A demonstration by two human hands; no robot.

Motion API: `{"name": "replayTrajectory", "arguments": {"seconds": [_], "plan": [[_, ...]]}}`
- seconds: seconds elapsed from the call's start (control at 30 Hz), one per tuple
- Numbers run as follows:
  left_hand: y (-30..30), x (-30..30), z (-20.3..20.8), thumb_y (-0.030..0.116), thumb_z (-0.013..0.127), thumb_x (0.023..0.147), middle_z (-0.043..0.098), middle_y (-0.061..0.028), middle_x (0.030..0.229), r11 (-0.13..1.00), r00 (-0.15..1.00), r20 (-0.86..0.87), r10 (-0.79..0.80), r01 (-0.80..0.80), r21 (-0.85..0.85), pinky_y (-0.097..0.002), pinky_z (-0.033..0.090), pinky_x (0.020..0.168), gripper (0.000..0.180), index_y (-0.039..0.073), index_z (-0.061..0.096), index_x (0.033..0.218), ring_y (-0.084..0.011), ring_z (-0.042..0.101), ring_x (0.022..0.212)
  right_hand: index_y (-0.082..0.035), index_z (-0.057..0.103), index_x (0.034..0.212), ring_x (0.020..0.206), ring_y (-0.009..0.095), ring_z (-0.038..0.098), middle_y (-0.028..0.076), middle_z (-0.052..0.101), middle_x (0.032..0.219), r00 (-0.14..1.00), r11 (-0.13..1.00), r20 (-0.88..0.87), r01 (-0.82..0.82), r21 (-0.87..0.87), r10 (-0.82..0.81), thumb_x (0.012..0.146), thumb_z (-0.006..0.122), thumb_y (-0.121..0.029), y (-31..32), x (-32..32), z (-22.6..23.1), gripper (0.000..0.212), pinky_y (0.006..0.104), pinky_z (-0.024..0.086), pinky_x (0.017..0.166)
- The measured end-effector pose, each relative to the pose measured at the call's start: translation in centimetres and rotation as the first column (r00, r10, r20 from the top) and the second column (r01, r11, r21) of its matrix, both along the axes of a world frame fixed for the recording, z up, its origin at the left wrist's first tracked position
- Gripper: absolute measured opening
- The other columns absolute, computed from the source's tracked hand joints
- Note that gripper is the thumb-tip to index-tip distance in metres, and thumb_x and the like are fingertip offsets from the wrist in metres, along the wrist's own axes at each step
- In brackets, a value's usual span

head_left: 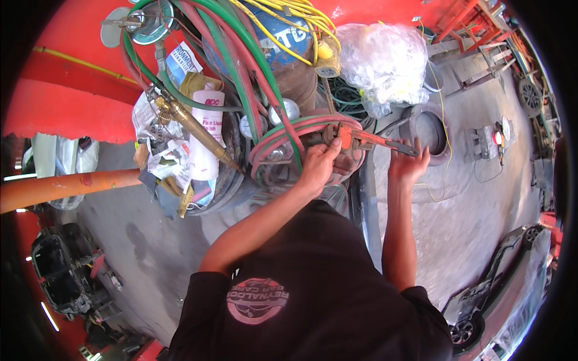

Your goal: The person uses a hammer and a metal bar to bend and align a section of a car frame. They then retrieve a welding torch from a gas cylinder and use it to heat the frame area.

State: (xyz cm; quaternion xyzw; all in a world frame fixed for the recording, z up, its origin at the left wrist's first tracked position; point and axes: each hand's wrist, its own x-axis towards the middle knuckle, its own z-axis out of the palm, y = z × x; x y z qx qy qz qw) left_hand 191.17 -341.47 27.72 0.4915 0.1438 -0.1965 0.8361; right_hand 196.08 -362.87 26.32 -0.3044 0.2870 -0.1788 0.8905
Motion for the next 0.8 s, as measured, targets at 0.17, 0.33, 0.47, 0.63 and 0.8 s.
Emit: {"name": "replayTrajectory", "arguments": {"seconds": [0.17,0.33,0.47,0.63,0.8], "plan": [[-0.7,0.0,-0.4,0.044,0.048,0.102,0.070,-0.0138,0.090,0.997,0.999,0.006,-0.039,0.039,-0.071,-0.0330,0.056,0.068,0.052,-0.005,0.063,0.106,-0.0211,0.069,0.079,0.003,0.051,0.127,0.060,0.013,0.037,0.002,0.039,0.073,0.961,0.978,0.227,-0.185,0.093,0.160,0.094,0.043,-0.029,-1.2,9.2,-2.5,0.047,0.0286,0.033,0.052],[-0.4,0.1,-0.3,0.045,0.047,0.103,0.069,-0.0128,0.094,0.995,0.996,0.008,-0.087,0.087,-0.053,-0.0309,0.055,0.068,0.051,-0.004,0.062,0.107,-0.0198,0.069,0.081,0.003,0.053,0.125,0.057,0.012,0.033,-0.001,0.034,0.069,0.977,0.983,0.116,-0.182,0.005,0.181,0.093,0.043,-0.025,-1.1,10.2,-2.3,0.044,0.0277,0.030,0.050],[0.1,0.2,-0.2,0.044,0.047,0.103,0.069,-0.0130,0.094,0.997,0.996,0.042,-0.079,0.079,-0.010,-0.0296,0.054,0.068,0.049,-0.003,0.061,0.108,-0.0193,0.069,0.080,0.003,0.054,0.124,0.057,0.012,0.033,-0.001,0.034,0.068,0.982,0.983,0.066,-0.177,-0.039,0.180,0.093,0.045,-0.025,-0.8,11.3,-2.2,0.043,0.0280,0.030,0.050],[0.6,0.1,-0.4,0.043,0.049,0.103,0.069,-0.0131,0.095,0.997,0.995,0.064,-0.075,0.076,-0.018,-0.0300,0.054,0.067,0.047,-0.003,0.061,0.108,-0.0190,0.068,0.079,-0.001,0.055,0.117,0.059,0.016,0.043,0.004,0.047,0.072,0.945,0.944,0.003,-0.325,-0.051,0.326,0.096,0.047,-0.027,0.5,16.3,-3.2,0.034,0.0307,0.036,0.052],[0.2,0.2,-1.3,0.040,0.052,0.102,0.069,-0.0113,0.092,0.997,0.995,0.074,-0.060,0.064,-0.052,-0.0304,0.054,0.068,0.044,-0.002,0.062,0.106,-0.0181,0.068,0.079,-0.003,0.055,0.114,0.058,0.020,0.051,0.010,0.057,0.071,0.919,0.914,-0.042,-0.395,-0.095,0.393,0.101,0.044,-0.035,2.7,19.0,-3.4,0.037,0.0329,0.046,0.051]]}}
